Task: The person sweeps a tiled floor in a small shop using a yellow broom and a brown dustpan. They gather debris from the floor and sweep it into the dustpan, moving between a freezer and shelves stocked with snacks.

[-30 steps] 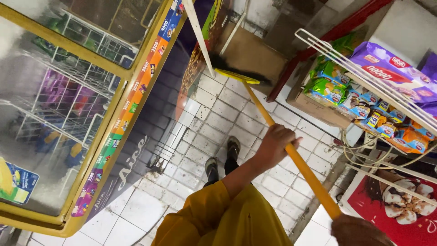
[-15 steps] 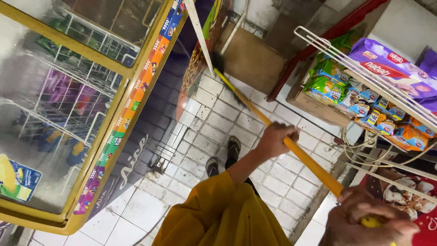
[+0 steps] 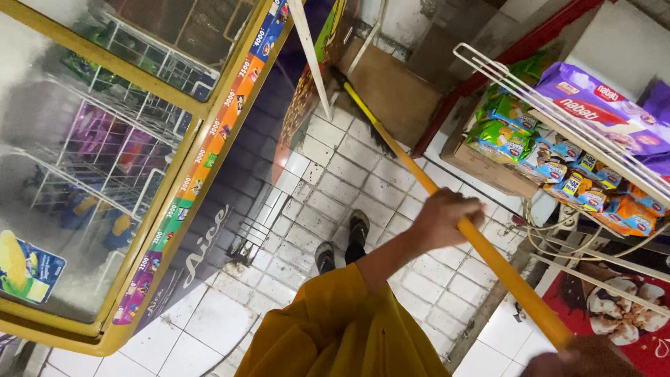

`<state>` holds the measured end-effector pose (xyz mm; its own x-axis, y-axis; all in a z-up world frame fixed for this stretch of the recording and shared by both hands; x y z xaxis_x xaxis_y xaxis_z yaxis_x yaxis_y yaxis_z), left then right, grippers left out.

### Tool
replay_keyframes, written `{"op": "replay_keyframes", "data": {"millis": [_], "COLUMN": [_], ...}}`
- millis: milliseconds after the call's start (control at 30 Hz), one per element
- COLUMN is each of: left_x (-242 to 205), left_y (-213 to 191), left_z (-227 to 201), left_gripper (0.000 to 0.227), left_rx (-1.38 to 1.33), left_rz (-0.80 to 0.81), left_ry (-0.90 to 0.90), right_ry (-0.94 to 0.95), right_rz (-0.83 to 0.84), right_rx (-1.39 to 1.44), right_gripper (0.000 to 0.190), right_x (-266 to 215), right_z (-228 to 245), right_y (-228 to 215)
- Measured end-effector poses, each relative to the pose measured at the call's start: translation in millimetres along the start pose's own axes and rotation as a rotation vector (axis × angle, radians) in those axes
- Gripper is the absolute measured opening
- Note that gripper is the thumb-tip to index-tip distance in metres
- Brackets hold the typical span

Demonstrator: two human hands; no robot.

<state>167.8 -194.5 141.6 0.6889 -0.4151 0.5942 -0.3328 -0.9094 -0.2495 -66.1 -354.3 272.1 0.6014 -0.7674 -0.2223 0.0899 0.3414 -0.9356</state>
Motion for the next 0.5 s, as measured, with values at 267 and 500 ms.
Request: {"op": "replay_keyframes", "data": {"millis": [267,500], "left_x": [-63,-52], "left_y": [17,58], "left_z": [5,-20], "left_gripper": [0.027,0.022], "left_rx": [0.057,0.075], "left_rz": [-0.038,0.129], "left_ry": [-0.121,-0.099], "right_ry": [-0.608,-0.591], "right_rz": [0.142,0.113], "right_rx": [0.939,1.052], "right_gripper": [0.038,0.014], "right_x": [53,140], "right_z": [-34,-263], "right_y": [27,67]}}
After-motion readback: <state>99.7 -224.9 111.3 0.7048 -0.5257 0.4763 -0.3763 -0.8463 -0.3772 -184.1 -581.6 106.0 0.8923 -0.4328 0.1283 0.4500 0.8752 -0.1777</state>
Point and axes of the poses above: each hand's wrist, its own x-axis towards the middle knuckle, its own y-axis out of the palm, z = x × y, the point moved 5 cm from there along x, towards the middle knuckle, and after that the axes turned 12 degrees about y, right-handed, at the moved point
